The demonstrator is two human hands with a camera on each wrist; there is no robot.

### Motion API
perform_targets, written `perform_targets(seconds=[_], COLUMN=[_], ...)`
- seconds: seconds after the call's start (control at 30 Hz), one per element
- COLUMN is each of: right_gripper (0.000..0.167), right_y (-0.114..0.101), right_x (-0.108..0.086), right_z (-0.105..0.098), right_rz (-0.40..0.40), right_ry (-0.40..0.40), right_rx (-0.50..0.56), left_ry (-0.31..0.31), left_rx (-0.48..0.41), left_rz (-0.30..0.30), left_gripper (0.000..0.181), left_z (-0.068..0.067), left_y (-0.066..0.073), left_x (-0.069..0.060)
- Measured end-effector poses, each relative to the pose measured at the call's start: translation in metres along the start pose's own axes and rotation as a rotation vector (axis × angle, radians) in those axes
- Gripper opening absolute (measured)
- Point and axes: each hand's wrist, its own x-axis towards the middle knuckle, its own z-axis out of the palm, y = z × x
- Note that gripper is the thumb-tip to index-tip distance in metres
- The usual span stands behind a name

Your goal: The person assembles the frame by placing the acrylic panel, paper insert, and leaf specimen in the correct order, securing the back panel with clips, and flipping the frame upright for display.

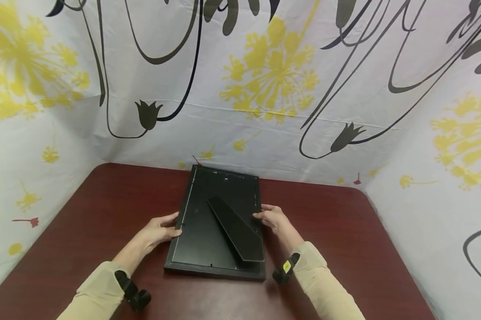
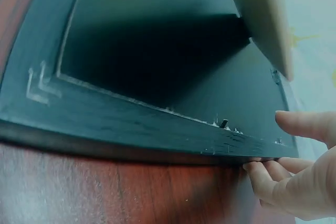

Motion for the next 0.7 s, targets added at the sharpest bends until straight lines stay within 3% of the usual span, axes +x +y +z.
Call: perform_targets(seconds=[0.2,0.43,0.57,0.7], right_gripper=[0.056,0.054,0.057,0.059], right_y=[-0.002,-0.010,-0.010,-0.015], right_x=[0.003,-0.005,-0.008,-0.012], right_z=[-0.012,-0.014,-0.022,-0.031], right_rz=[-0.020,0.036,-0.003,-0.040], right_ry=[0.012,-0.003,-0.027,-0.034], right_rx=[0.047,0.052,0.079,0.134], left_ry=[-0.026,-0.020,-0.017,-0.016], left_rx=[0.005,0.026,0.024,0.012], left_rz=[0.042,0.063,0.072,0.120], left_gripper=[0.075,0.075,0.076,0.076], left_z=[-0.006,-0.002,-0.001,-0.001], left_y=[0.002,-0.001,-0.003,-0.004], left_x=[0.000,-0.001,0.002,0.007])
